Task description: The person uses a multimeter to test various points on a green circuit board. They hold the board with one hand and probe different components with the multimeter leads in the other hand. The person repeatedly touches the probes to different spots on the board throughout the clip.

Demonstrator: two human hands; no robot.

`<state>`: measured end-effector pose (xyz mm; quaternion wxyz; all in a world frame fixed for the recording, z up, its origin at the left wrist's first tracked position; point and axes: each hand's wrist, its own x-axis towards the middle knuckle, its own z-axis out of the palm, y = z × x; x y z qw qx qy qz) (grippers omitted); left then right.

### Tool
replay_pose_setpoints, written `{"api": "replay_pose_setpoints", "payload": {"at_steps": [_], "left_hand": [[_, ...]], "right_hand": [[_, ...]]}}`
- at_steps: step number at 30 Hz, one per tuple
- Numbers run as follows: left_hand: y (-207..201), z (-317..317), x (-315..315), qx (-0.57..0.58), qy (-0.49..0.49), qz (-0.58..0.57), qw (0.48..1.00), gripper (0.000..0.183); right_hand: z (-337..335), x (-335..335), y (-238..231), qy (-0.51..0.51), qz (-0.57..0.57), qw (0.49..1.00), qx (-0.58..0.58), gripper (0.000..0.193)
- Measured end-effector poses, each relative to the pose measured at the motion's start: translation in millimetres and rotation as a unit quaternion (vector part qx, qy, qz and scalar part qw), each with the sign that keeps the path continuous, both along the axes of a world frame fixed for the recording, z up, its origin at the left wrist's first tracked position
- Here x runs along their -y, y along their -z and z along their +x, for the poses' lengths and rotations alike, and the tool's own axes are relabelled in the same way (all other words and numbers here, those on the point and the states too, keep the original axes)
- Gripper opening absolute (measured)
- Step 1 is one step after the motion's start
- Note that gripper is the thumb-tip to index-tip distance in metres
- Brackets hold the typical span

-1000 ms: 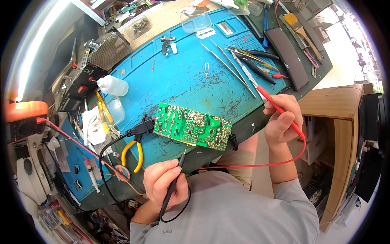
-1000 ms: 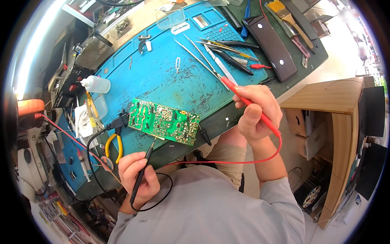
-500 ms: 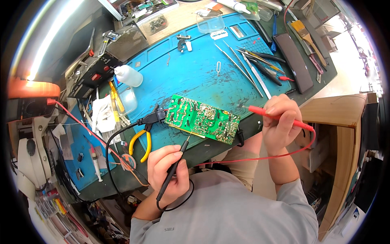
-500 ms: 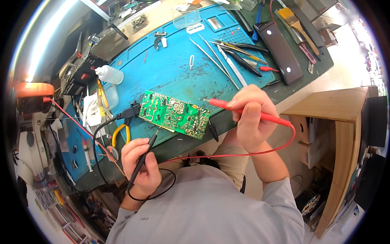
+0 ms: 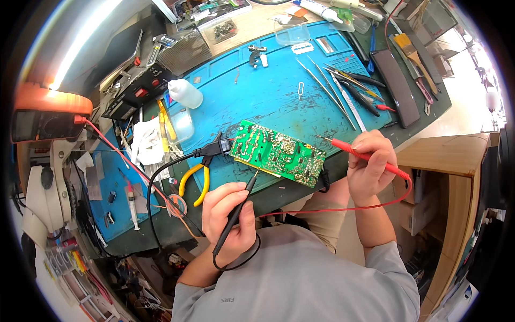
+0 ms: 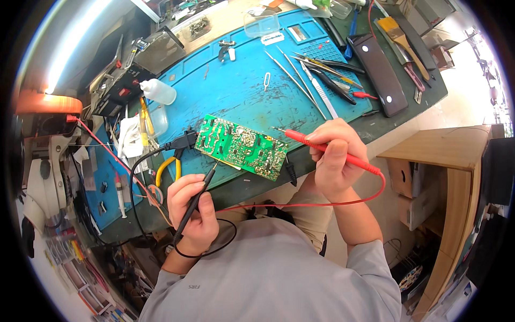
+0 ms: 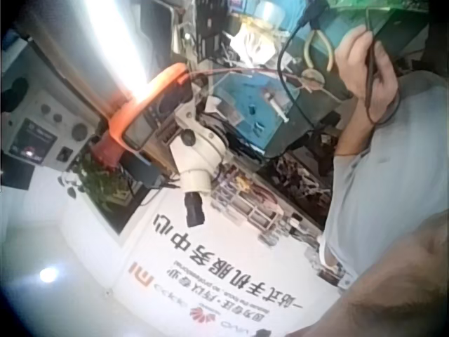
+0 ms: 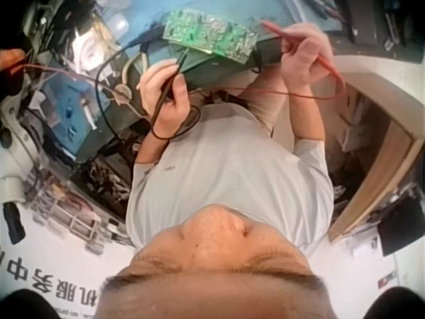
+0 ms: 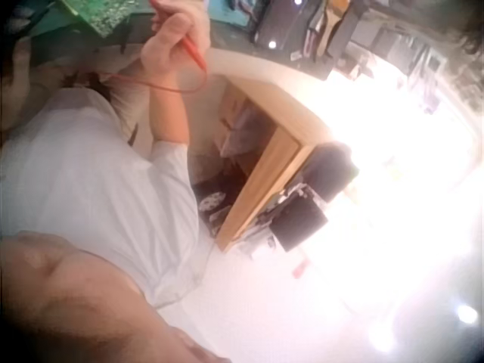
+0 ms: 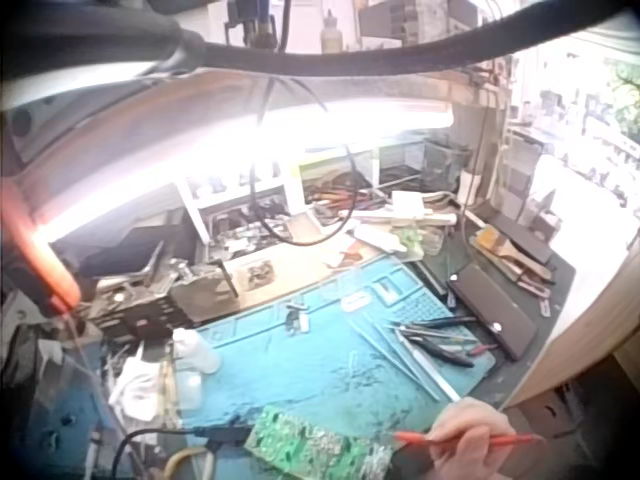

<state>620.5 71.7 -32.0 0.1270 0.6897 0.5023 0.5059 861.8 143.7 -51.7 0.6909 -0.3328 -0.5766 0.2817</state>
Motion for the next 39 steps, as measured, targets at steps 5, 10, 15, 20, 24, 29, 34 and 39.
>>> {"api": "replay_pose_setpoints", "payload": {"at_steps": [5, 10, 15, 20, 24, 29, 34, 39], "left_hand": [[-0.9, 0.0, 1.3, -0.006, 0.006, -0.005, 1.000, 0.018], [-0.9, 0.0, 1.8, -0.026, 0.016, 0.014, 0.999, 0.018], [1.7, -1.1, 2.2, -0.037, 0.052, 0.038, 0.997, 0.022], [2.8, 0.6, 4.1, -0.019, 0.098, 0.027, 0.995, 0.023], [1.0, 7.8, 6.5, 0.018, 0.135, 0.005, 0.991, 0.023], [-0.6, 14.4, 5.1, -0.002, 0.168, 0.012, 0.986, 0.016], [3.3, 21.1, 6.3, -0.007, 0.122, 0.012, 0.992, 0.013], [-0.5, 19.4, 4.1, -0.011, 0.104, 0.024, 0.994, 0.014]], "right_hand": [[2.5, 0.2, -4.0, -0.001, 0.003, 1.000, 0.022, 0.043], [4.8, 3.2, -3.7, -0.019, 0.003, 1.000, 0.018, 0.045], [5.3, 0.7, 0.4, -0.031, 0.007, 0.999, -0.028, 0.041], [6.3, 1.4, 1.2, -0.032, -0.004, 0.998, -0.049, 0.035], [9.4, 2.0, 1.2, -0.038, -0.020, 0.997, -0.059, 0.035], [7.3, 1.3, 0.1, -0.041, -0.028, 0.996, -0.068, 0.037], [9.0, 2.5, -2.1, -0.035, -0.034, 0.997, -0.063, 0.039], [9.7, 2.8, -3.0, -0.035, -0.041, 0.997, -0.061, 0.040]]}}
